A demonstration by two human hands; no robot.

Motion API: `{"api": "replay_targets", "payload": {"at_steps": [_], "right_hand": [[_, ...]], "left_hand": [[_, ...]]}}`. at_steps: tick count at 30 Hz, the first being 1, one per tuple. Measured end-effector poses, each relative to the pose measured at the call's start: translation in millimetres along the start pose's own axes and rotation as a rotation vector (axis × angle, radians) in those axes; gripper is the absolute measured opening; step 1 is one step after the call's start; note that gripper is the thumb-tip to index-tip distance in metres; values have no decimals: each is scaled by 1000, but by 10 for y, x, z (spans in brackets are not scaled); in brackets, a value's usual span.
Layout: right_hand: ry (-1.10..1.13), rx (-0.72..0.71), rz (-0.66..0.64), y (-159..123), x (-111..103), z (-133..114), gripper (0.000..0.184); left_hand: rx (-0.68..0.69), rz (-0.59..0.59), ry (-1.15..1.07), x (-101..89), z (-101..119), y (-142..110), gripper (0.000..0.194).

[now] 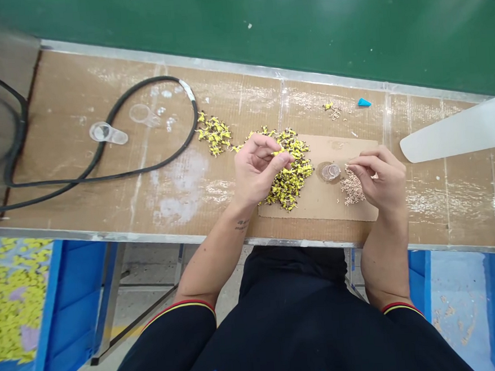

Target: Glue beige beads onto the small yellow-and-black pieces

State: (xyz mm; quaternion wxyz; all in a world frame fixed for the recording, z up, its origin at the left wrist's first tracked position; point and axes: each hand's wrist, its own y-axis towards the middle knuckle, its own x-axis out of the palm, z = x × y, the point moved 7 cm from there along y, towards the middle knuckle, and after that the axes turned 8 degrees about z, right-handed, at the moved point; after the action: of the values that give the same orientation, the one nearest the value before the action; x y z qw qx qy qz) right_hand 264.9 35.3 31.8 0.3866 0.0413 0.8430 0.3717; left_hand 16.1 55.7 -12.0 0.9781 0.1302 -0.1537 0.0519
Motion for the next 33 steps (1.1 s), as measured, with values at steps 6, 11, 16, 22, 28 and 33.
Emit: {"api": "replay_targets", "payload": {"at_steps": [6,11,16,22,28,33], "right_hand": [[163,39,123,16,-17,-150,6],[268,54,138,18,14,-241,16],[289,45,134,38,37,-291,10],[215,64,103,21,68,-284,14],[197,84,81,-4,97,-269,20],[261,72,87,5,100,-287,11]], "left_hand": [[-42,-114,-22,217,28,-134,25],[-40,-100,33,270,-22,-198,23],[-14,-95,5,313,-29,-213,13],[-113,-138,-94,356,-48,-217,9],[-269,-169,-172,375,-143,-282,22],[-304,-144,-160,369,-173,-286,34]]}}
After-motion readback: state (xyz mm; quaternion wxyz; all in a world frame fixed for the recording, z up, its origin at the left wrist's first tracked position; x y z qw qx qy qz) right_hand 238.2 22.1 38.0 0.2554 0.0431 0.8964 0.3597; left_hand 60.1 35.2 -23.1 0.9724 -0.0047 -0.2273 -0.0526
